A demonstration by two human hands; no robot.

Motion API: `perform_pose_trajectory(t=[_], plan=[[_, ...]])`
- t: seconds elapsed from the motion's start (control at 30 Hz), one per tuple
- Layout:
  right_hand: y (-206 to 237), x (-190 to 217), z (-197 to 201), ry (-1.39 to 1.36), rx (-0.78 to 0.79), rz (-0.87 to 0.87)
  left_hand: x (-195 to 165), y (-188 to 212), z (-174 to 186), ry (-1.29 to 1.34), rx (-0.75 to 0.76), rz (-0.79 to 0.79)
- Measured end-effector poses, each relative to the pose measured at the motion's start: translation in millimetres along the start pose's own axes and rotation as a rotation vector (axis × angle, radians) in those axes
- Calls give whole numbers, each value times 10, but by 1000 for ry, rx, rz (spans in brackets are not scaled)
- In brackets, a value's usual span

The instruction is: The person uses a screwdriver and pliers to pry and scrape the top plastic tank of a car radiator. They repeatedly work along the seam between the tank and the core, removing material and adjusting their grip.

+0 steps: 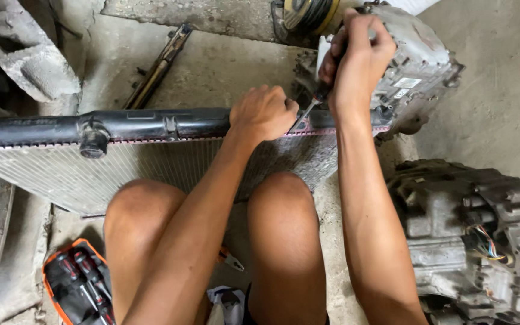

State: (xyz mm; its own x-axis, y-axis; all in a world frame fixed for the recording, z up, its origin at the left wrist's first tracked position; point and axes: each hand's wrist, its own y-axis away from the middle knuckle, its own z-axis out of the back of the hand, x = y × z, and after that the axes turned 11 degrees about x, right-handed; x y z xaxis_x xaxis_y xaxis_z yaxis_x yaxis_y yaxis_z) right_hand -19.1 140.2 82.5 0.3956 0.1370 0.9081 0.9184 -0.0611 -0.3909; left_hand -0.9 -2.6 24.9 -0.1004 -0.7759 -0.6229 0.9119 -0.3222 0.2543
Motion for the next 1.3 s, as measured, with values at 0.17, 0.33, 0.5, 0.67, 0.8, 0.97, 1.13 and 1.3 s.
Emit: perform_pose_trajectory(t=[0.17, 0.33, 0.5, 0.67, 0.8, 0.97, 1.13, 1.3], plan=[[127, 41, -131, -26, 41, 84, -11, 133, 161, -32, 1, 0], [103, 161, -126, -2, 89, 91, -142, 156, 230, -11, 11, -11], [101, 128, -86, 10, 99, 126, -115, 127, 224, -8, 29, -3], [56, 196, -89, -10, 98, 120, -104, 120, 203, 8, 14, -3], [61, 186, -68, -2, 134, 145, -118, 87, 210, 15, -28, -23], [118, 147, -31, -60, 166, 128, -112, 118, 211, 1, 34, -9], [213, 213, -55, 148, 95, 119, -130, 123, 241, -6, 23, -5], [376, 227, -123, -21, -6, 104, -131, 143, 228, -1, 8, -13]])
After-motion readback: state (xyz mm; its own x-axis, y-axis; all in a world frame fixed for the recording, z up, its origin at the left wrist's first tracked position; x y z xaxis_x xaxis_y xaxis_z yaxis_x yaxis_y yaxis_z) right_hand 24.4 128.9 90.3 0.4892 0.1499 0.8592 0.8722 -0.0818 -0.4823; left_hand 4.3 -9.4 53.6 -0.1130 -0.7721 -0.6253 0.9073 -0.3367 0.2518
